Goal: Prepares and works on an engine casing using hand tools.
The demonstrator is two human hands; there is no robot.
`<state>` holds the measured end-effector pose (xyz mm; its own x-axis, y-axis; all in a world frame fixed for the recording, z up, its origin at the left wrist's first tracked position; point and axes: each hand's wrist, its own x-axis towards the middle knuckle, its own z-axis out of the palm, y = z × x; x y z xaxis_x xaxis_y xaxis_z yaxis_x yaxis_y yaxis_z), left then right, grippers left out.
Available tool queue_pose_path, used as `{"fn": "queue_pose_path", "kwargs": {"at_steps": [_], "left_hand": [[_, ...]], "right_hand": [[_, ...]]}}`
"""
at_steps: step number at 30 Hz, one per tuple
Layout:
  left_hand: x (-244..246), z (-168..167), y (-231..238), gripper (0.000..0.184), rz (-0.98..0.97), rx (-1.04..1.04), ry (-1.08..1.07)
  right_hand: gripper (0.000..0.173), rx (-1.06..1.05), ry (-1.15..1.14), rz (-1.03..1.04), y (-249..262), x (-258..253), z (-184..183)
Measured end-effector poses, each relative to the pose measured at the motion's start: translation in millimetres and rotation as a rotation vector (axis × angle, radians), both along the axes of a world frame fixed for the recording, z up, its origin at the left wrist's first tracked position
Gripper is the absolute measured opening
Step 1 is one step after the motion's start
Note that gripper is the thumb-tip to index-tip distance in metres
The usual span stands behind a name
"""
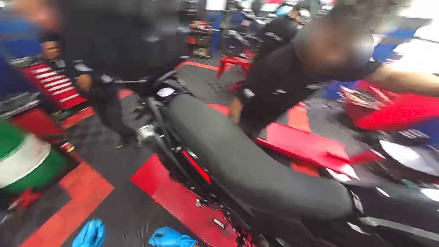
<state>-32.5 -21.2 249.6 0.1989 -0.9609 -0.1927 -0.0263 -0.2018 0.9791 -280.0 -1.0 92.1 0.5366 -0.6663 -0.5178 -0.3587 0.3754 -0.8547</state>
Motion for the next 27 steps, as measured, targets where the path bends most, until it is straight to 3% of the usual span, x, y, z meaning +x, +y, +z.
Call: {"fn": "queue_pose_path", "kwargs": {"at_steps": [2, 6, 13, 18, 22, 27], "left_hand": [[38.2, -16.8, 4.0, 0.035, 0.11, -0.246, 0.253], [103.3, 9.5, 19.0, 0.035, 0.289, -0.454, 0.443], [305.5, 19.1, 105.2, 0.036, 0.717, -0.662, 0.658], [444.4, 18.0, 181.7, 0.034, 1.013, -0.756, 0.602], [515.0, 5.2, 259.1, 0.035, 1.208, -0.77, 0.475], [590.3, -32.7, 359.7, 0.034, 1.499, -0.799, 0.424]], "right_hand": [[0.046, -0.09, -0.135, 0.133, 0.6, 42.9, 32.5], [0.056, -0.139, -0.33, 0.351, 4.6, 130.0, 72.7], [0.039, 0.131, -0.522, 0.487, 31.9, 330.9, 78.5], [0.04, 0.419, -0.583, 0.568, 68.5, 493.9, 71.2], [0.038, 0.66, -0.529, 0.684, 118.0, 593.7, 61.3], [0.043, 0.783, -0.345, 0.914, 176.5, 708.8, 36.7]]}}
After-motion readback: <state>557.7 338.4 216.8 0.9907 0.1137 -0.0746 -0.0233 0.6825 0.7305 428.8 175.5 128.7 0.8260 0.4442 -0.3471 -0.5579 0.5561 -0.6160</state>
